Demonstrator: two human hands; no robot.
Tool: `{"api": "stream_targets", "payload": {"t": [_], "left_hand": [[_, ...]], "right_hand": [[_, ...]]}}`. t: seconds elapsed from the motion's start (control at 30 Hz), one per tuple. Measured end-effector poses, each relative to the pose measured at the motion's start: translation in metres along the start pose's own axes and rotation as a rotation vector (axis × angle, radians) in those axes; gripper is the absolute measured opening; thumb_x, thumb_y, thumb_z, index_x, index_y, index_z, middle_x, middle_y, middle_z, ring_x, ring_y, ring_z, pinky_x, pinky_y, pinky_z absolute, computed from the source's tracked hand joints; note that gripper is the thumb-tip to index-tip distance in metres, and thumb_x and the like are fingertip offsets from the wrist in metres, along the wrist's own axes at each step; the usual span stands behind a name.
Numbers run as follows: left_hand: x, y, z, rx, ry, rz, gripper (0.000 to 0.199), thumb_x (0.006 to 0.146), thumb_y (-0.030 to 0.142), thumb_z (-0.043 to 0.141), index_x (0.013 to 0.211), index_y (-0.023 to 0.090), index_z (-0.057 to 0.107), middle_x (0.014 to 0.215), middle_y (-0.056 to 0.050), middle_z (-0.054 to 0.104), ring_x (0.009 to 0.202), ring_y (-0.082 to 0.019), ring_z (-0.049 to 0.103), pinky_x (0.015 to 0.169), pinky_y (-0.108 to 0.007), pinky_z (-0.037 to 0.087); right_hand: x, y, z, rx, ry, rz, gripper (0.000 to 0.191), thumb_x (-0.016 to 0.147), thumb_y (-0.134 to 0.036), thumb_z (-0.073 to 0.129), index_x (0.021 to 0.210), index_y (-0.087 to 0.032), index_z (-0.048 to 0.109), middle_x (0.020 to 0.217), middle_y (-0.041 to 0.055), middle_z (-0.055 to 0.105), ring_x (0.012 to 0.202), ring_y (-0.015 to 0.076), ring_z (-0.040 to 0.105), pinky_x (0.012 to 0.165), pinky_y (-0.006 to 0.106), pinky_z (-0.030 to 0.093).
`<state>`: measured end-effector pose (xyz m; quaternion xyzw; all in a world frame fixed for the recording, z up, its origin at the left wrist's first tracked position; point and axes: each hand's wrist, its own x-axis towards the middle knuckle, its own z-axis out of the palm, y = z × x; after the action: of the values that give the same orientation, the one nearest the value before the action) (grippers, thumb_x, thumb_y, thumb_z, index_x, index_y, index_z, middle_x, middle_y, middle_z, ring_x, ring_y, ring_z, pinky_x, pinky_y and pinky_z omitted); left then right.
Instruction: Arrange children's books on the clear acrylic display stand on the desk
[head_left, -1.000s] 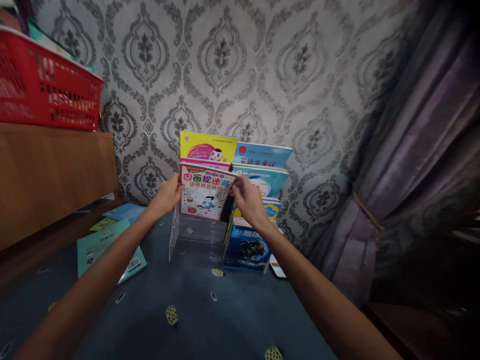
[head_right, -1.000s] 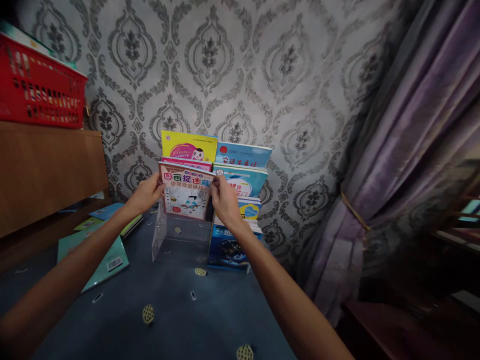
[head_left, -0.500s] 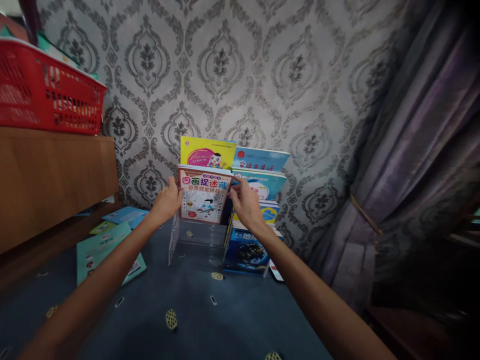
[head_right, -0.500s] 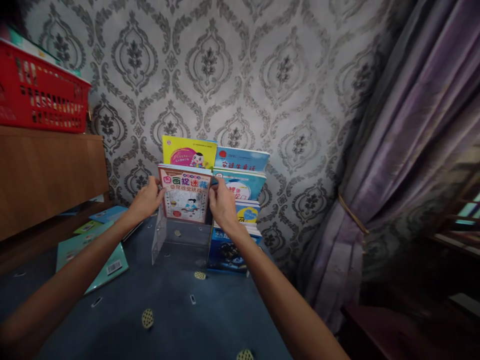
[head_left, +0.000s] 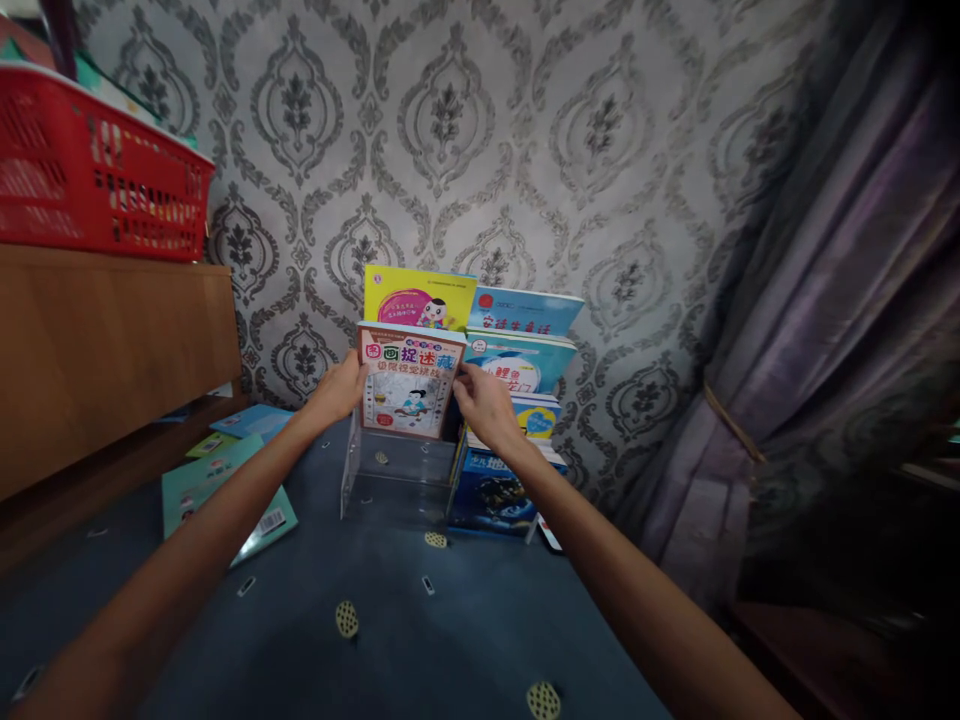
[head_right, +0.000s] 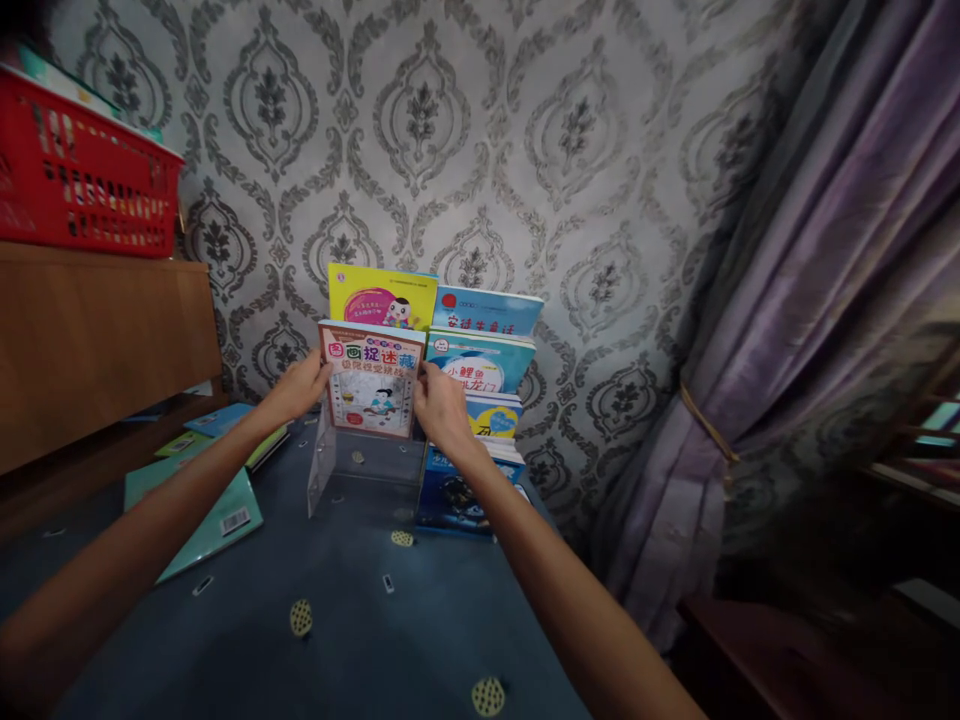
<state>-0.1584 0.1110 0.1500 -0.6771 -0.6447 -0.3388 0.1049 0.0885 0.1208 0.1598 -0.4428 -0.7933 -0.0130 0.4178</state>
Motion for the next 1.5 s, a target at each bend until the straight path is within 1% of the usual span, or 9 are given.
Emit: {"api": "stream_targets", "payload": {"t": [0.07,0.23,0.6,0.73,0.93,1.1,1.23,1.33,1.5], "left_hand": [[0.003,0.0,0.0,-0.001,-0.006,-0.002,0.027,0.1,0.029,0.034,0.111,0.014,0.053,0.109,-0.019,0.071,0.105,-0.032,0.069,0.089,-0.04,0.05],[0.008,-0.001,0.002,-0.001,-0.024,0.013,0.031,0.101,0.029,0.031,0.114,0.013,0.055,0.111,-0.019,0.07,0.108,-0.031,0.067,0.092,-0.039,0.049],[0.017,-0.007,0.005,0.002,-0.047,0.028,0.037,0.1,0.034,0.029,0.108,0.014,0.059,0.114,-0.02,0.07,0.111,-0.033,0.066,0.095,-0.041,0.048],[0.019,-0.009,0.007,-0.013,-0.045,0.026,0.038,0.1,0.035,0.029,0.105,0.013,0.06,0.112,-0.021,0.07,0.11,-0.034,0.066,0.094,-0.041,0.048],[0.016,-0.013,0.011,-0.06,-0.028,0.014,0.037,0.099,0.036,0.029,0.104,0.016,0.059,0.107,-0.018,0.072,0.106,-0.032,0.067,0.091,-0.04,0.05],[0.013,-0.016,0.016,-0.123,-0.019,0.021,0.041,0.099,0.039,0.025,0.112,0.016,0.057,0.113,-0.017,0.071,0.109,-0.03,0.066,0.091,-0.04,0.051],[0.014,-0.016,0.02,-0.155,-0.002,0.015,0.042,0.098,0.038,0.025,0.115,0.014,0.056,0.113,-0.017,0.07,0.11,-0.031,0.066,0.093,-0.042,0.05],[0.016,-0.015,0.022,-0.169,0.009,0.015,0.04,0.098,0.037,0.027,0.114,0.015,0.056,0.11,-0.017,0.071,0.111,-0.031,0.065,0.094,-0.043,0.049],[0.017,-0.012,0.023,-0.164,0.014,-0.013,0.037,0.098,0.037,0.027,0.11,0.016,0.056,0.11,-0.018,0.071,0.108,-0.032,0.067,0.09,-0.043,0.05]], "right_hand": [[0.0,0.001,0.002,0.02,0.002,0.0,0.037,0.088,-0.016,0.047,0.12,-0.014,0.064,0.097,0.0124,0.078,0.09,0.0281,0.073,0.081,0.037,0.053],[0.001,0.003,0.005,0.064,0.01,0.016,0.04,0.087,-0.015,0.047,0.123,-0.01,0.062,0.1,0.0151,0.077,0.089,0.0281,0.073,0.08,0.038,0.055],[0.002,0.01,0.01,0.119,0.037,0.011,0.043,0.086,-0.014,0.049,0.126,-0.012,0.063,0.1,0.0134,0.078,0.092,0.029,0.074,0.083,0.041,0.058],[-0.001,0.014,0.01,0.126,0.037,0.005,0.042,0.087,-0.017,0.05,0.126,-0.013,0.063,0.104,0.0136,0.077,0.095,0.0286,0.074,0.086,0.043,0.058],[-0.008,0.019,0.008,0.152,0.001,-0.003,0.043,0.087,-0.017,0.05,0.128,-0.01,0.062,0.108,0.0162,0.076,0.094,0.0277,0.074,0.086,0.044,0.059],[-0.011,0.017,0.01,0.197,-0.004,-0.014,0.042,0.088,-0.016,0.051,0.128,-0.012,0.062,0.11,0.015,0.076,0.097,0.0267,0.074,0.088,0.042,0.059],[-0.012,0.017,0.015,0.252,-0.012,-0.024,0.044,0.088,-0.011,0.049,0.13,-0.012,0.06,0.11,0.0137,0.076,0.099,0.0248,0.074,0.09,0.04,0.059],[-0.011,0.019,0.018,0.283,0.001,-0.059,0.045,0.088,-0.011,0.05,0.133,-0.015,0.058,0.11,0.0114,0.076,0.1,0.024,0.074,0.091,0.039,0.059],[-0.011,0.021,0.021,0.271,-0.011,-0.079,0.046,0.09,-0.015,0.053,0.136,-0.019,0.057,0.101,0.0077,0.078,0.096,0.0234,0.074,0.091,0.039,0.058]]}}
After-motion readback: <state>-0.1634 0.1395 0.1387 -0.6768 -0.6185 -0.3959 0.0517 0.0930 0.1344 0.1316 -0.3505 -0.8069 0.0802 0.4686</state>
